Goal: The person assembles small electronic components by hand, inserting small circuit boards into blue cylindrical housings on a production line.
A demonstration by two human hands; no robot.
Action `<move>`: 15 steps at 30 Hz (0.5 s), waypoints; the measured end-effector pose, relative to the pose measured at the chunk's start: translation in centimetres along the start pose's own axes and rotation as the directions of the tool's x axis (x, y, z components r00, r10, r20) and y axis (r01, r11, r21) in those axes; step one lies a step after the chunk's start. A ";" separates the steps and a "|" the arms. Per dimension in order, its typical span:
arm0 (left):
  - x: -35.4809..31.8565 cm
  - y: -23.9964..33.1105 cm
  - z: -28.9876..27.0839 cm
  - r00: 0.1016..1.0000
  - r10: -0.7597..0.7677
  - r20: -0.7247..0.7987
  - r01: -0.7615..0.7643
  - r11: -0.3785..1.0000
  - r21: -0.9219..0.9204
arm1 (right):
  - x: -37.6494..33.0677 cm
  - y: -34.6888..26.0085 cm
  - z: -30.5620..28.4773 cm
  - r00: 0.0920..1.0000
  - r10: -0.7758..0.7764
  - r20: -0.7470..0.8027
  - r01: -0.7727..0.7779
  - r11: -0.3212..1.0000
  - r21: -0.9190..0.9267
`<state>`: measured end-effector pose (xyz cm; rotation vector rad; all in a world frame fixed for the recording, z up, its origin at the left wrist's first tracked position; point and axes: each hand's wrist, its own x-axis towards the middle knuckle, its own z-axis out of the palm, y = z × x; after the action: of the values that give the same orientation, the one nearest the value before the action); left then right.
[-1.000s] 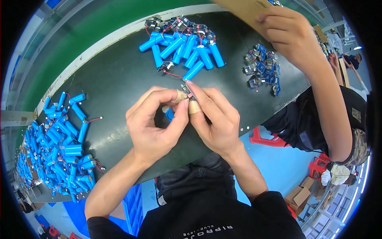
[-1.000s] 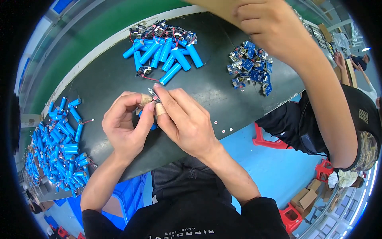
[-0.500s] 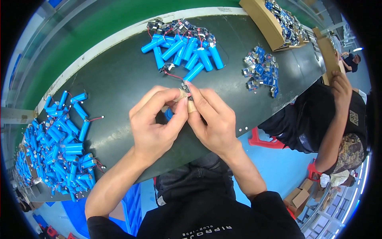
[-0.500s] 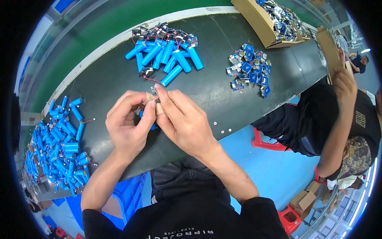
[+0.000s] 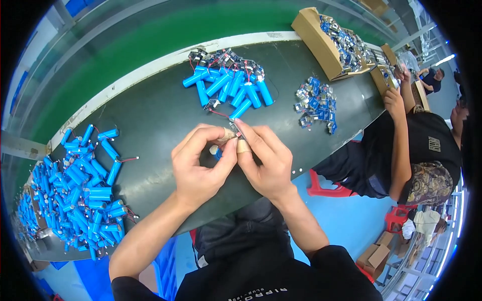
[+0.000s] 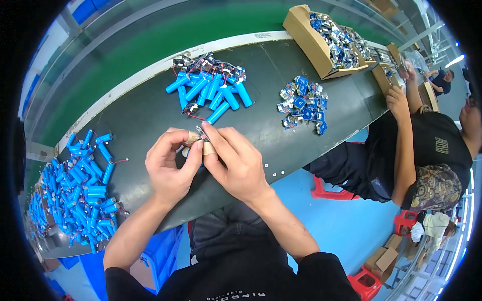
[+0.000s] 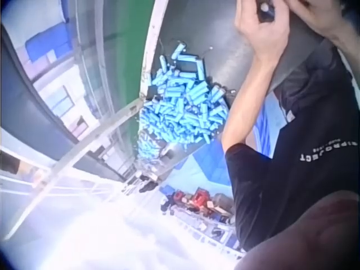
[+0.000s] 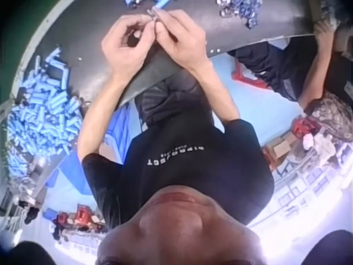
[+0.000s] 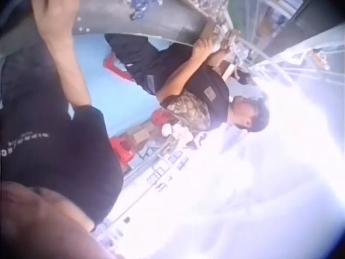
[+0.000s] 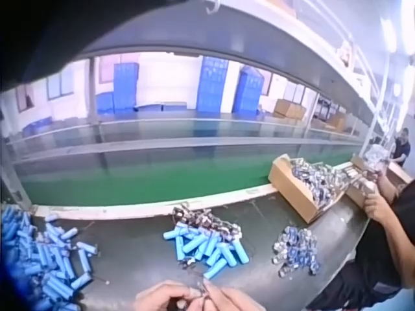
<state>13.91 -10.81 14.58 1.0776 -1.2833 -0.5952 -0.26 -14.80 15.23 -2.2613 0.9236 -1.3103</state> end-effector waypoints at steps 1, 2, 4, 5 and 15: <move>0.0 0.0 -0.1 1.000 -0.001 0.000 0.001 1.000 -0.007 | 0.2 -0.1 -0.1 1.000 0.028 0.003 -0.028 0.999 0.045; 0.2 -0.1 -0.2 1.000 0.006 -0.007 -0.006 1.000 -0.008 | 0.6 -0.1 -0.1 1.000 0.018 0.005 -0.018 0.999 0.044; 0.7 -0.7 -0.5 0.985 0.106 -0.135 -0.095 0.992 0.084 | 1.8 0.1 -0.2 0.999 0.027 -0.033 -0.024 0.997 0.077; 0.8 -1.0 -0.4 0.984 0.112 -0.138 -0.102 0.992 0.079 | 2.7 0.5 -0.5 0.999 0.019 -0.034 -0.017 0.997 0.072; 0.9 -1.2 -0.1 0.982 -0.008 -0.189 0.028 0.995 0.100 | 7.9 5.7 -2.5 0.990 0.113 -0.083 -0.128 0.972 -0.195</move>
<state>14.42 -12.09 13.93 1.2019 -1.1490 -0.4332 -1.66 -24.34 17.97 -2.2751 1.2487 -1.3031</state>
